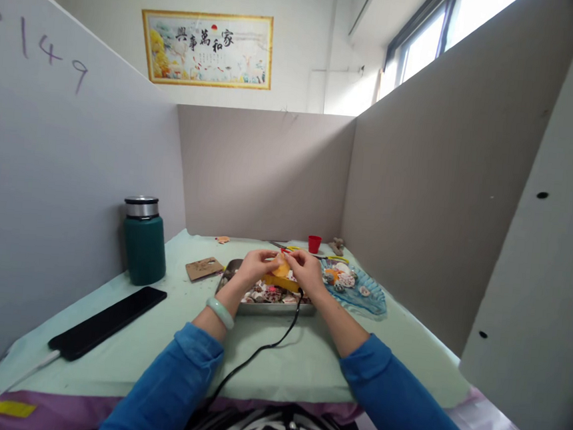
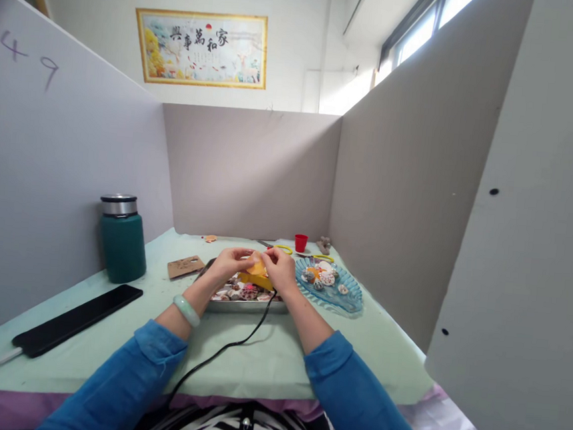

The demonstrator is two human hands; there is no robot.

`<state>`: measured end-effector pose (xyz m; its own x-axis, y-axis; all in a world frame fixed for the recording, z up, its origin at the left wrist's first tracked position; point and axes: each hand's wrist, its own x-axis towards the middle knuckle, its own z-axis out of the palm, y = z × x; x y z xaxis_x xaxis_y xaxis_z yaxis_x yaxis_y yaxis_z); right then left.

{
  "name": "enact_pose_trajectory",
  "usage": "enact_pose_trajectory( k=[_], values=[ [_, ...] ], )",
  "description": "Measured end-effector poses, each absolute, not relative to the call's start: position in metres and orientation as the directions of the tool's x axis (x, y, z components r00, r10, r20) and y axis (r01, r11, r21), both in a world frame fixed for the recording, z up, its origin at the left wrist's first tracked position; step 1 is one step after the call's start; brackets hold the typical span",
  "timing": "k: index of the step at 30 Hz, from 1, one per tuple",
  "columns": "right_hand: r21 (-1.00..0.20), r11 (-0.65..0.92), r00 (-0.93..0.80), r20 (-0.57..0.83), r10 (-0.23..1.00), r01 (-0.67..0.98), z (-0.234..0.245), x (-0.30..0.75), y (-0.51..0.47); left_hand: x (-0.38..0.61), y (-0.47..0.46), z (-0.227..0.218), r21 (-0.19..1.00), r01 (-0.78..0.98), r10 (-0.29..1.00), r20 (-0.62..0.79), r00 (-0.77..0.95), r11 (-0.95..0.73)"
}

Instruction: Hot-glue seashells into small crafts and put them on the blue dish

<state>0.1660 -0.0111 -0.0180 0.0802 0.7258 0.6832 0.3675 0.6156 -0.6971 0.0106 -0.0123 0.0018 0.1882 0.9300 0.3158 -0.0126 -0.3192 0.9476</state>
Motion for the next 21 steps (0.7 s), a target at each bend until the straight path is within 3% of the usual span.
enact_pose_trajectory(
  k=[21],
  values=[
    [-0.689, 0.609, 0.067, 0.682, 0.729, 0.394, -0.0182, 0.165, -0.0139, 0.0116, -0.0196, 0.0045, 0.952, -0.102, 0.935, 0.304, 0.183, -0.289]
  ],
)
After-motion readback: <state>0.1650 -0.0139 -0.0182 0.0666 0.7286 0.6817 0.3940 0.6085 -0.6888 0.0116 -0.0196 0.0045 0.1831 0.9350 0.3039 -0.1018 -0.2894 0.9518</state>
